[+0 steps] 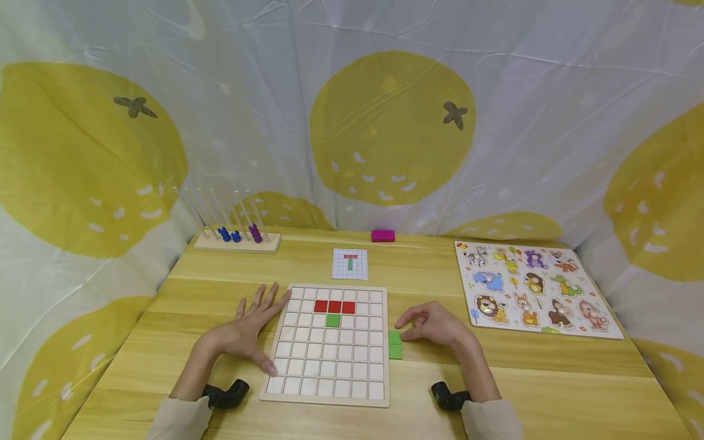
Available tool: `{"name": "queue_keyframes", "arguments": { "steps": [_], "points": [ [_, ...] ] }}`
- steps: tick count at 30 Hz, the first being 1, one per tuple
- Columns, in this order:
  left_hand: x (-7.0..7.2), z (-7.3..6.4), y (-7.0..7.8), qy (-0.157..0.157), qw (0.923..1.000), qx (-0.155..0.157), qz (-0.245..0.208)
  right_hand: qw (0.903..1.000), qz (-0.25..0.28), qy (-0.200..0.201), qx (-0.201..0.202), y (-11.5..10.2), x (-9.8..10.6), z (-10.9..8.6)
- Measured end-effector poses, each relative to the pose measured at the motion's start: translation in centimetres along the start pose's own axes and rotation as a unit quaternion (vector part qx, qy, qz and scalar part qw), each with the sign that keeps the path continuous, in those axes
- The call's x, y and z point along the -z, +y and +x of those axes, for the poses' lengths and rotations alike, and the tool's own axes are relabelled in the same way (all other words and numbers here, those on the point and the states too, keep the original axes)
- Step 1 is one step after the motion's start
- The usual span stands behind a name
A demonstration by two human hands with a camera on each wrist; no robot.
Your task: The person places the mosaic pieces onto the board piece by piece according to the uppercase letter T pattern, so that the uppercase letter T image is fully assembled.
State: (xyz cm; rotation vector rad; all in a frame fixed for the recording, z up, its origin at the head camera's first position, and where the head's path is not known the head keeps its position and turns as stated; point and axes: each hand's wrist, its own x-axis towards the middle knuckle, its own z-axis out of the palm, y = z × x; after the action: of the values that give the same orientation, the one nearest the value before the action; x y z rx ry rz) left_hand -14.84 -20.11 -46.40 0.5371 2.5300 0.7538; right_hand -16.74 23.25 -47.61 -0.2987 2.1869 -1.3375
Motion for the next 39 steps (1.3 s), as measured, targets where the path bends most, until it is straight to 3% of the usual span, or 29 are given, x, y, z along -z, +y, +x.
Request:
{"name": "queue_keyframes", "arguments": {
  "steps": [10, 19, 29, 39],
  "points": [
    [0.0, 0.1, -0.1, -0.001, 1.0, 0.001, 0.0, 0.9997, -0.005, 0.023, -0.006, -0.3, -0.3, 0.1],
    [-0.1, 0.1, 0.0, -0.001, 1.0, 0.003, 0.002, 0.9949, -0.032, 0.092, -0.028, 0.0, 0.5, -0.3],
    [0.0, 0.1, 0.0, -0.002, 1.0, 0.002, 0.0, 0.9995, -0.012, 0.023, 0.016, 0.5, 1.2, -0.5],
    [0.0, 0.1, -0.1, -0.002, 1.0, 0.0, 0.001, 0.9993, -0.018, 0.03, 0.013, 0.5, 0.7, -0.2]
  ]
}}
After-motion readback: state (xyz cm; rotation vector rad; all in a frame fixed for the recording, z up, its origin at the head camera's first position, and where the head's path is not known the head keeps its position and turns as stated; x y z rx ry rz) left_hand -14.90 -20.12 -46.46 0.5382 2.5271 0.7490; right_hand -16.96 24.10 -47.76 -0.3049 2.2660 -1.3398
